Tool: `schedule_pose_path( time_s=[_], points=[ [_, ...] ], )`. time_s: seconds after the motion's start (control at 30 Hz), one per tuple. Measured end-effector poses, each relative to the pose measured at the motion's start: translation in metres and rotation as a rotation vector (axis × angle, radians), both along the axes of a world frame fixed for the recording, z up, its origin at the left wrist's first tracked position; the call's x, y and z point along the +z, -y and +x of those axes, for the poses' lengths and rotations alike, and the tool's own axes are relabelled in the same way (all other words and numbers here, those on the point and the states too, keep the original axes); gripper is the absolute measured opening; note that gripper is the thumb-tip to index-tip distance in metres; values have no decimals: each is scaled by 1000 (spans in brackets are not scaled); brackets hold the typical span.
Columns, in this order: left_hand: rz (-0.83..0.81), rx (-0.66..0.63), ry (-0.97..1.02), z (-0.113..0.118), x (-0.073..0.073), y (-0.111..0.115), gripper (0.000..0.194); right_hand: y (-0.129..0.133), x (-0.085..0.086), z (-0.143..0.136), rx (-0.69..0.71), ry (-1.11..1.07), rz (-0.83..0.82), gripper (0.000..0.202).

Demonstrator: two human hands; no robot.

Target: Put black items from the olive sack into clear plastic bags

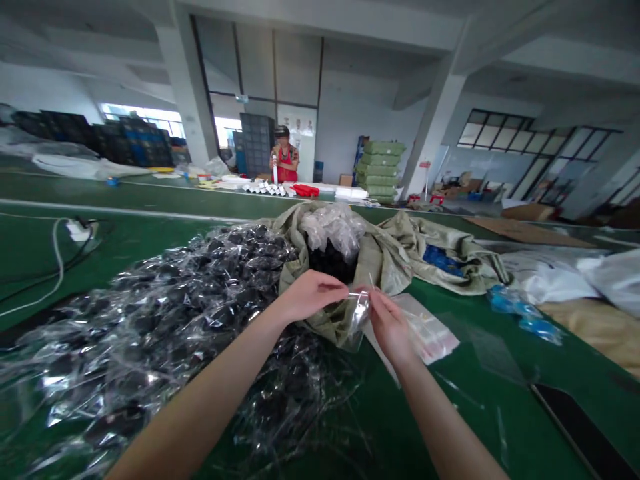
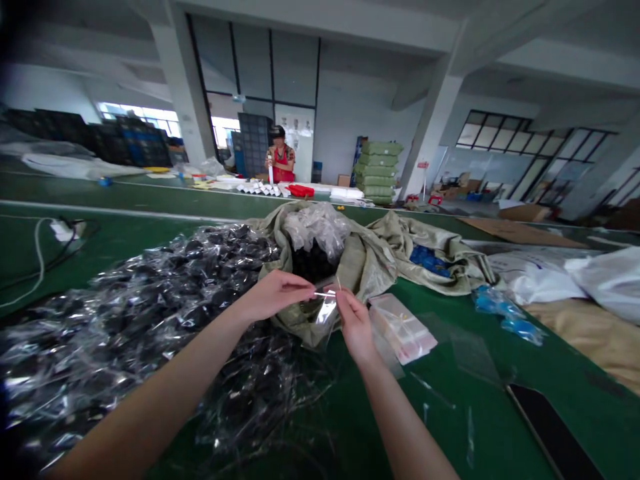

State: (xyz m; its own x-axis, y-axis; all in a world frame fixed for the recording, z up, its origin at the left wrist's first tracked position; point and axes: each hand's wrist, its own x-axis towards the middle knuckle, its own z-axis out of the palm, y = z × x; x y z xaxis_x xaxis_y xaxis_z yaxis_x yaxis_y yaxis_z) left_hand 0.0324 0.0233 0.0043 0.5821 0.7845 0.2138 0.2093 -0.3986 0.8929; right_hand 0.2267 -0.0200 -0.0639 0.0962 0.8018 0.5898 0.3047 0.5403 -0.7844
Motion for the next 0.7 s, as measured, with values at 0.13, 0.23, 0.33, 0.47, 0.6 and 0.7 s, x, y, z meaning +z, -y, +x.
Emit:
schedule_pose_path(
  time_s=[0.13, 0.23, 0.33, 0.47, 0.6, 0.7],
  points=[
    [54, 58, -1, -26, 3, -15, 19, -22, 14, -20, 181, -142, -141, 38],
    [104, 166, -1, -43, 5, -25, 17, -35, 30, -28, 54, -142, -163, 45],
    [188, 262, -34, -56, 5, -27, 16, -37, 50, -39, -129, -56, -52, 36],
    [269, 298, -120, -67, 3, -25, 17, -27, 69, -56, -188, 151, 94, 28],
    [319, 343, -105, -70, -1, -27, 23, -18, 70, -66, -211, 249, 40, 22],
    [421, 430, -71, -65, -1, -25, 30, -20, 66, -70, -81, 173, -217, 42]
  ],
)
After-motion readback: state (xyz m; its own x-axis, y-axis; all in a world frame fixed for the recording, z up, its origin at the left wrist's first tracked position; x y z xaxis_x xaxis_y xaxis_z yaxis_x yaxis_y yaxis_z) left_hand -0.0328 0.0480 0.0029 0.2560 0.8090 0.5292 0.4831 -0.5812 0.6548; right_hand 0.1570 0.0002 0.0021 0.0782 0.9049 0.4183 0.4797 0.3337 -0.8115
